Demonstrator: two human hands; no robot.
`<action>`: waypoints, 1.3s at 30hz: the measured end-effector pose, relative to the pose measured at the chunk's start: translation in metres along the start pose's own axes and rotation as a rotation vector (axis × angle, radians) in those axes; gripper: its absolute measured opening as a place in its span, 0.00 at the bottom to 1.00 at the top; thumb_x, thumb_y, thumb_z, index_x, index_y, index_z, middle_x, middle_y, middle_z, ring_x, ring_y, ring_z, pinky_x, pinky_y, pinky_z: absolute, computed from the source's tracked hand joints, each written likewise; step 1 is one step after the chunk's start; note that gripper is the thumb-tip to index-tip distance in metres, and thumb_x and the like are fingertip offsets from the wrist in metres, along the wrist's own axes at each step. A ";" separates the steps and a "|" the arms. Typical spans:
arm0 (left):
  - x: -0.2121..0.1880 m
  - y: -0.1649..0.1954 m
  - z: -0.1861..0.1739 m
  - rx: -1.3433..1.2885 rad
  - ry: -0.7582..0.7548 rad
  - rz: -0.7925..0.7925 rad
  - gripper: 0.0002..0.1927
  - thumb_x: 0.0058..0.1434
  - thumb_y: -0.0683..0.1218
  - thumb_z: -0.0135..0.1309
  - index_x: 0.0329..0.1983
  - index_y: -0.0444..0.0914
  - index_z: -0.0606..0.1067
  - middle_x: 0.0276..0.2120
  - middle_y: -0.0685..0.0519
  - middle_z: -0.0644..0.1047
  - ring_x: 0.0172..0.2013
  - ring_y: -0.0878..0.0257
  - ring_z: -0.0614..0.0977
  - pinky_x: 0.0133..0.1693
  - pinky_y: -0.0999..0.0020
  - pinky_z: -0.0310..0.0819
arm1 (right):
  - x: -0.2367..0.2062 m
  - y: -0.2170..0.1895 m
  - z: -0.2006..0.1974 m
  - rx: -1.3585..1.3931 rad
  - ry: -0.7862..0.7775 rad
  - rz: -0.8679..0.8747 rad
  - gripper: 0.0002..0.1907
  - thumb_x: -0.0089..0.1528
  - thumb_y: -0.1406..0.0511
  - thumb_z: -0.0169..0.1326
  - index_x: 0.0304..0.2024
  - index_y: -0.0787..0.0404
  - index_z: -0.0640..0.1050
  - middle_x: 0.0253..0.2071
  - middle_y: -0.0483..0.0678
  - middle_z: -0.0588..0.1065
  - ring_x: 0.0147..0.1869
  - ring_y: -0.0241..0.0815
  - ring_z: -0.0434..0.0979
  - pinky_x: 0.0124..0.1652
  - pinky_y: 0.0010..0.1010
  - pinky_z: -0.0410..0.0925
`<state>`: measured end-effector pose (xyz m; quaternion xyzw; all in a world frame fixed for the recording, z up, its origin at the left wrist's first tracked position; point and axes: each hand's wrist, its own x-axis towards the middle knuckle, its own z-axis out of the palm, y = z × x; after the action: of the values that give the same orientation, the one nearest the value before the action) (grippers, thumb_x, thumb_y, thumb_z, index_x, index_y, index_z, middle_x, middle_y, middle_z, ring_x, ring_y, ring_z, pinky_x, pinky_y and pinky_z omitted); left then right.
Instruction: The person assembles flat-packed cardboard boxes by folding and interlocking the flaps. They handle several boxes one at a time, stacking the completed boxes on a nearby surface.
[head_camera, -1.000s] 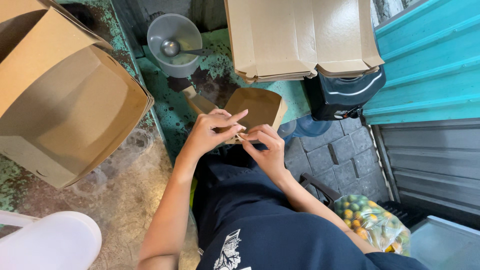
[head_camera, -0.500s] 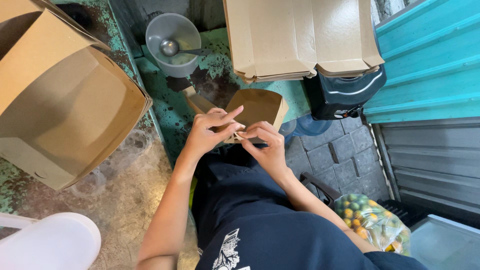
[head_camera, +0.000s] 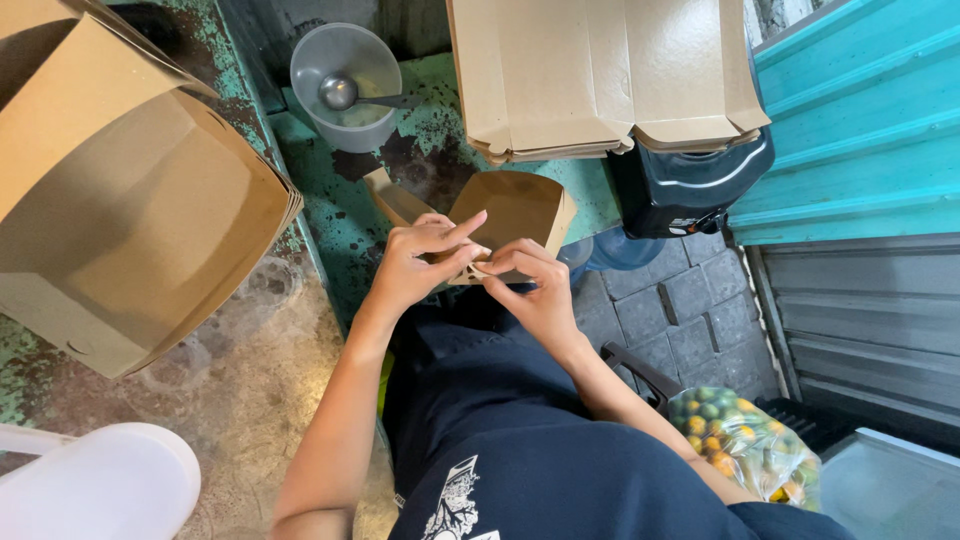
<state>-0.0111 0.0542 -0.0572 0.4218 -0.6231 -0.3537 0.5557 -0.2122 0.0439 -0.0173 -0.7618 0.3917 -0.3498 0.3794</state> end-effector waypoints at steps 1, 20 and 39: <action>0.000 -0.001 0.000 -0.006 0.004 -0.001 0.20 0.62 0.37 0.62 0.58 0.37 0.78 0.37 0.53 0.85 0.35 0.66 0.84 0.54 0.65 0.73 | 0.001 -0.001 0.000 0.003 -0.006 0.003 0.08 0.54 0.76 0.63 0.37 0.64 0.81 0.38 0.48 0.80 0.44 0.42 0.81 0.45 0.29 0.72; -0.011 -0.004 0.003 -0.013 0.003 -0.164 0.26 0.60 0.40 0.64 0.63 0.39 0.76 0.36 0.54 0.86 0.35 0.66 0.78 0.48 0.69 0.74 | 0.001 0.000 0.000 -0.012 0.034 0.064 0.10 0.56 0.72 0.67 0.39 0.63 0.80 0.39 0.46 0.79 0.43 0.39 0.82 0.44 0.27 0.73; -0.015 -0.003 0.025 -0.289 0.004 -0.370 0.48 0.71 0.39 0.55 0.83 0.44 0.38 0.38 0.56 0.85 0.37 0.77 0.78 0.47 0.81 0.71 | -0.002 0.029 -0.008 0.585 -0.191 0.387 0.03 0.63 0.73 0.60 0.39 0.68 0.79 0.47 0.47 0.81 0.51 0.32 0.80 0.54 0.24 0.72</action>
<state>-0.0346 0.0663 -0.0690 0.4456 -0.4771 -0.5343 0.5370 -0.2295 0.0317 -0.0393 -0.5621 0.3746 -0.2962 0.6752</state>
